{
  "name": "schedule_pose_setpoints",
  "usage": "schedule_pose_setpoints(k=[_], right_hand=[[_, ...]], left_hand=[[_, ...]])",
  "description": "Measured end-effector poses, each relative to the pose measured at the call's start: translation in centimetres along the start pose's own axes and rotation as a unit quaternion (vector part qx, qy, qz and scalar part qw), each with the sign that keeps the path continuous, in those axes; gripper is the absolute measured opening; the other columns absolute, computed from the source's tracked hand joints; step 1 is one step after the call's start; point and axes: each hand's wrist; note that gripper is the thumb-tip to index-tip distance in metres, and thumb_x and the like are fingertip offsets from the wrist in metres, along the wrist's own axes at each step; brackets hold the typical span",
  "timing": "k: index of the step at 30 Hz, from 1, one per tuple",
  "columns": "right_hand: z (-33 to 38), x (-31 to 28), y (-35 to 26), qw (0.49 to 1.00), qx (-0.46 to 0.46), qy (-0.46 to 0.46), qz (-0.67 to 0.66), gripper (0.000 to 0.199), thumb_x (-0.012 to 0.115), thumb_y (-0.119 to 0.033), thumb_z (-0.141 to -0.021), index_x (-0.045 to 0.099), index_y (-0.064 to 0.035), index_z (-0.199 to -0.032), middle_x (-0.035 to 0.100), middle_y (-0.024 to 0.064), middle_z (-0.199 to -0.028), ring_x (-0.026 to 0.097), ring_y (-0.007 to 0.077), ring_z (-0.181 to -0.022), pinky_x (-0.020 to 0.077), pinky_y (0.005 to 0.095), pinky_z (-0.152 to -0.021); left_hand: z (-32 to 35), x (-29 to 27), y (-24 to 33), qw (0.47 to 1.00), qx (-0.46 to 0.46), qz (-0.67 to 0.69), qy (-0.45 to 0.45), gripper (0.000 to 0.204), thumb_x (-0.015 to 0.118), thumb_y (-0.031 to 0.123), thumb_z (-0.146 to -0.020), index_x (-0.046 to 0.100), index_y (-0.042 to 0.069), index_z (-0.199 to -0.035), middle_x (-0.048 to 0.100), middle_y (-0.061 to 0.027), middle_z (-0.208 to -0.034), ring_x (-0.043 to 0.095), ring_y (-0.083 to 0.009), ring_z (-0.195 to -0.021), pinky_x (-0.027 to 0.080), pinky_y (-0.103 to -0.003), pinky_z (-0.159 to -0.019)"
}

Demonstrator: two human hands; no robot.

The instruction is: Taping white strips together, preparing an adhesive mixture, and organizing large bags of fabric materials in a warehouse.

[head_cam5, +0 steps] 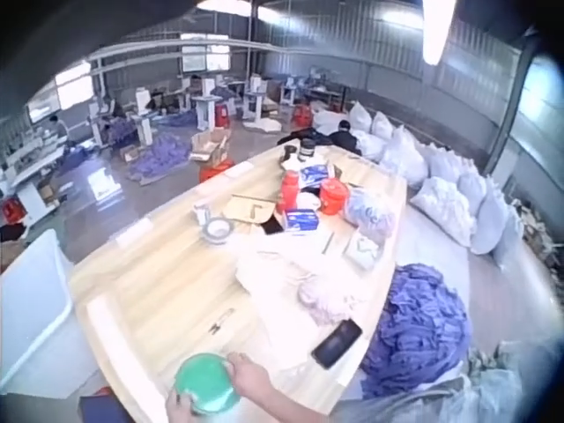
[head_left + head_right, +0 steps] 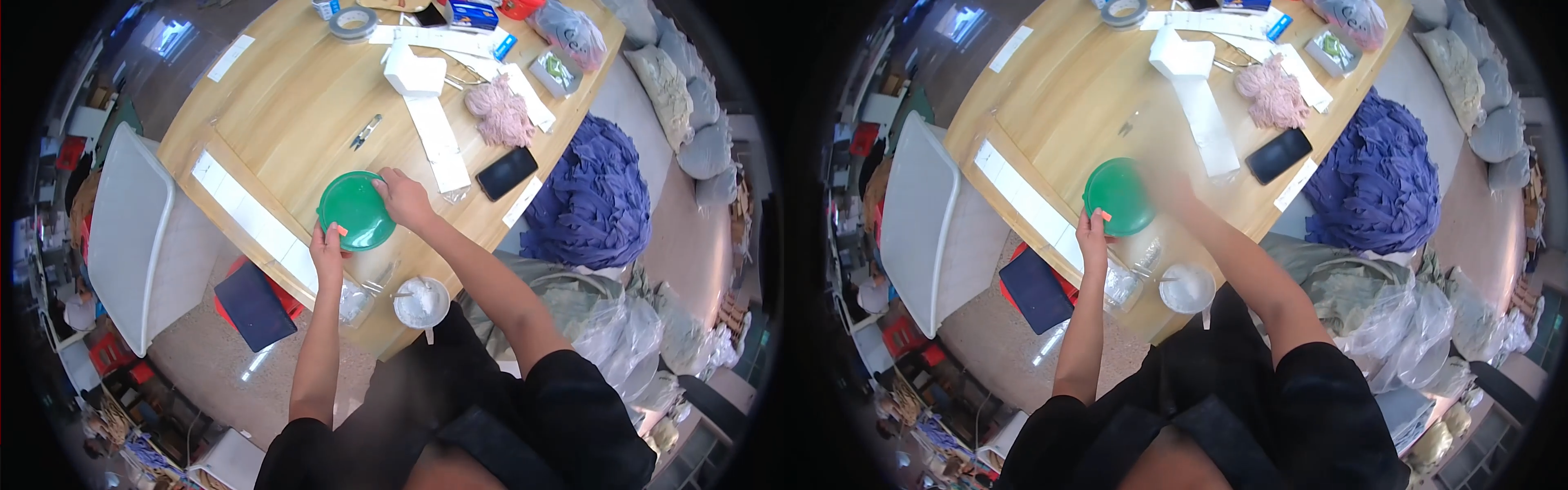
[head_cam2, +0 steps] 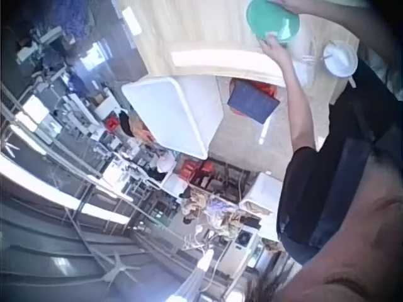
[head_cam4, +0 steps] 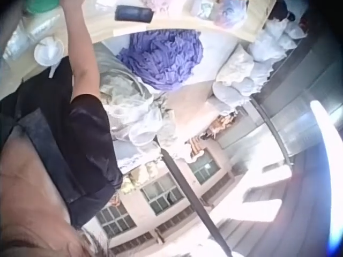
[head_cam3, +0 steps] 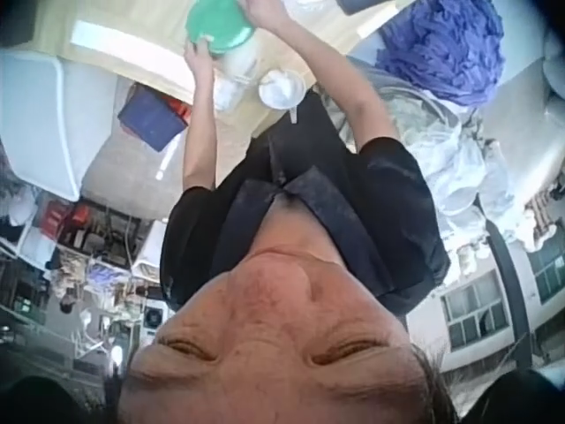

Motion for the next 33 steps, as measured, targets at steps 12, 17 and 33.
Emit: schedule_pose_setpoints(k=[12,17,33], right_hand=[[-0.3,-0.8,0.7,0.994,-0.099,0.045,0.028,0.032,0.050,-0.030,-0.090,0.056,-0.0002,-0.081,0.062,0.0182,-0.068,0.063,0.0337,-0.064,0.0495,0.0431,-0.057],[-0.6,-1.7,-0.1,0.998,-0.068,-0.004,-0.003,0.033,0.048,-0.032,-0.091,0.056,-0.0011,-0.084,0.063,0.0165,-0.070,0.063,0.0338,-0.065,0.0499,0.0422,-0.057],[1.6,-5.7,-0.8,0.960,0.061,-0.165,-0.220,0.029,0.050,-0.022,-0.087,0.054,-0.0022,-0.108,0.063,0.0226,-0.093,0.061,0.0371,-0.087,0.0487,0.0443,-0.073]], left_hand=[[0.9,4.4,0.7,0.990,-0.007,-0.034,0.140,0.029,0.042,0.031,-0.097,0.053,0.004,-0.093,0.052,-0.0052,-0.082,0.053,-0.0138,-0.071,0.046,-0.030,-0.051],[0.2,5.3,-0.8,0.970,0.022,-0.029,0.239,0.031,0.041,0.030,-0.098,0.051,0.000,-0.096,0.051,-0.0102,-0.086,0.049,-0.0190,-0.078,0.045,-0.034,-0.067],[3.5,6.1,2.3,0.924,-0.314,0.218,0.016,0.045,0.049,0.029,-0.093,0.038,-0.001,-0.124,0.047,-0.0236,-0.119,0.053,-0.0400,-0.111,0.046,-0.047,-0.094]])
Point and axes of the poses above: each hand's wrist, its own z-axis away from the middle knuckle, its own x-axis out of the palm, y = z × x
